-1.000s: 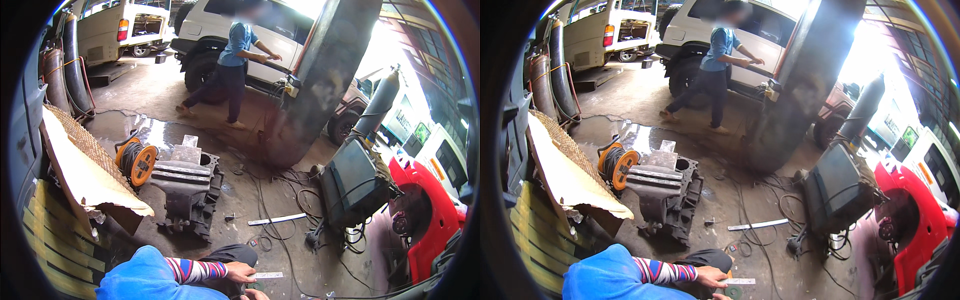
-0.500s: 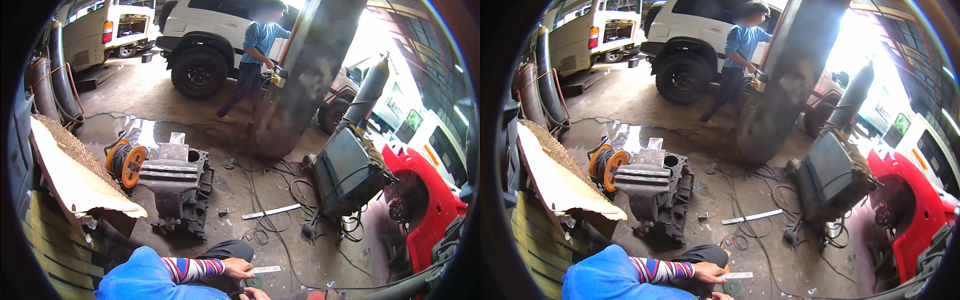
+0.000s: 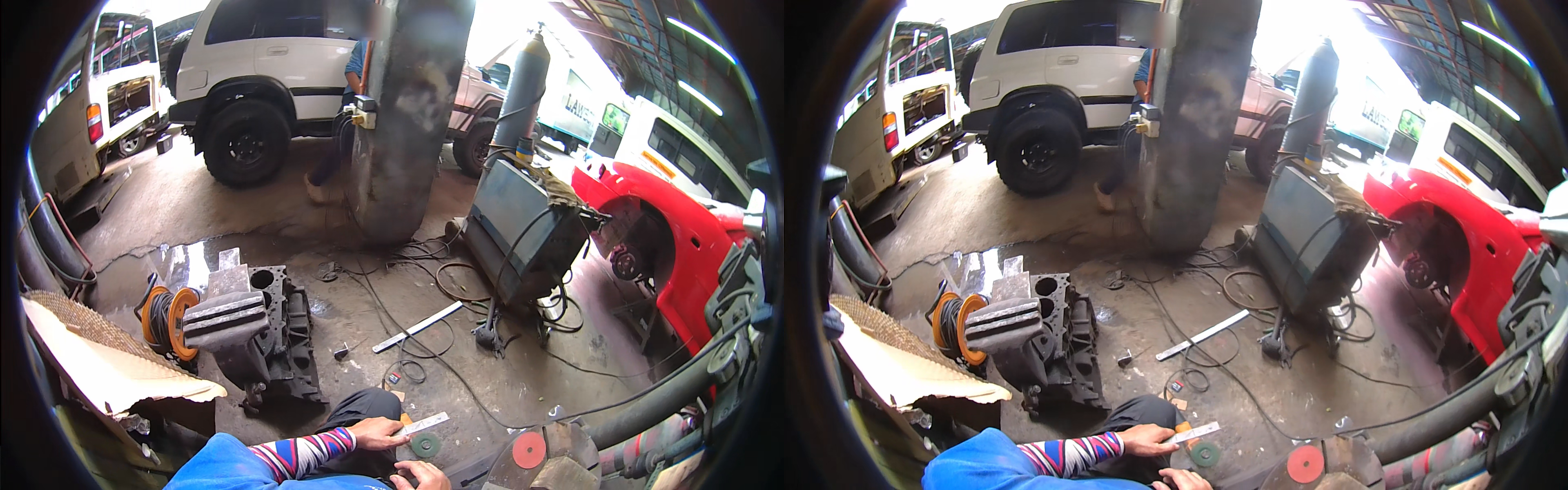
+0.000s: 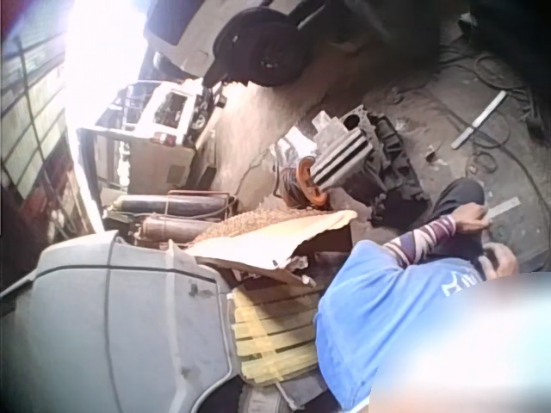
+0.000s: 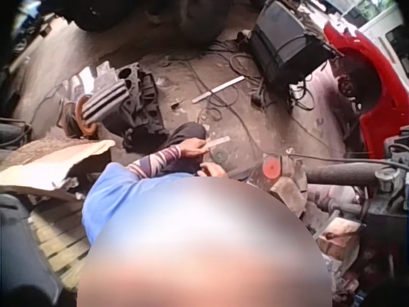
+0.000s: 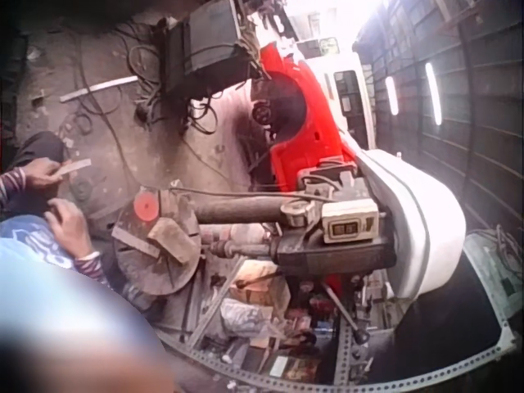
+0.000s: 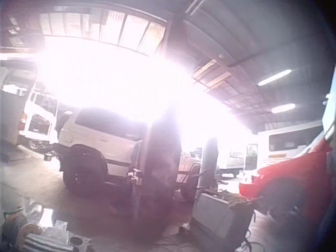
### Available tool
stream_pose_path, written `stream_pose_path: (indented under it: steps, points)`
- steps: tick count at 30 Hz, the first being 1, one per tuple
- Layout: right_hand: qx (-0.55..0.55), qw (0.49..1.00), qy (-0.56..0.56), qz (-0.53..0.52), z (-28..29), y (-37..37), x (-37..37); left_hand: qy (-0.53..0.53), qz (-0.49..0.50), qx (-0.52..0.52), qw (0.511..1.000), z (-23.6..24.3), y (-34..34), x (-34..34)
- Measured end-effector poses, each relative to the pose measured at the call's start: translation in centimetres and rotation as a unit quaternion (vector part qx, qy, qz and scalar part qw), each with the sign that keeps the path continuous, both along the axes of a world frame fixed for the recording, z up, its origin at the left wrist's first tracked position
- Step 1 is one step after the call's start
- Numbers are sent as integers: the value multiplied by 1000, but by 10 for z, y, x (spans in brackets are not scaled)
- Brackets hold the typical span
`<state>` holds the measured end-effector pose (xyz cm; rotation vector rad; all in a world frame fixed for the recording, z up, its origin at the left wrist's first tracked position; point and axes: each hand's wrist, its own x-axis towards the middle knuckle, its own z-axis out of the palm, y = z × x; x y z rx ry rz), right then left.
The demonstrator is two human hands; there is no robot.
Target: The person positions a metal bar under a drill press and operates the machine to drill a hole. They then inspect the drilled piece and use a utility knife to cut a piece of cardboard.
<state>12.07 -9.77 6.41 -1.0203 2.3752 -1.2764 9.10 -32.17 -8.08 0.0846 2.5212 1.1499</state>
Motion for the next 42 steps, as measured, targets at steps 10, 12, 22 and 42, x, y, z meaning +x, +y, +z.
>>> stream_pose_path:
  steps: [10, 12, 22, 42]
  points:
    - [-8, 1000, -3, -17, -1, 12, -2, -18, -14, -6, 1000, 12, 1, -5]
    - [-3, 1000, -8, -19, -1, 14, -2, -17, -13, -1, 1000, 14, 1, -5]
    - [8, 1000, -24, -14, 0, 15, -1, -17, -11, -12, 1000, 7, 1, -5]
    - [35, 999, -24, -4, -8, 5, -5, -4, -1, 5, 1000, -3, -1, -6]
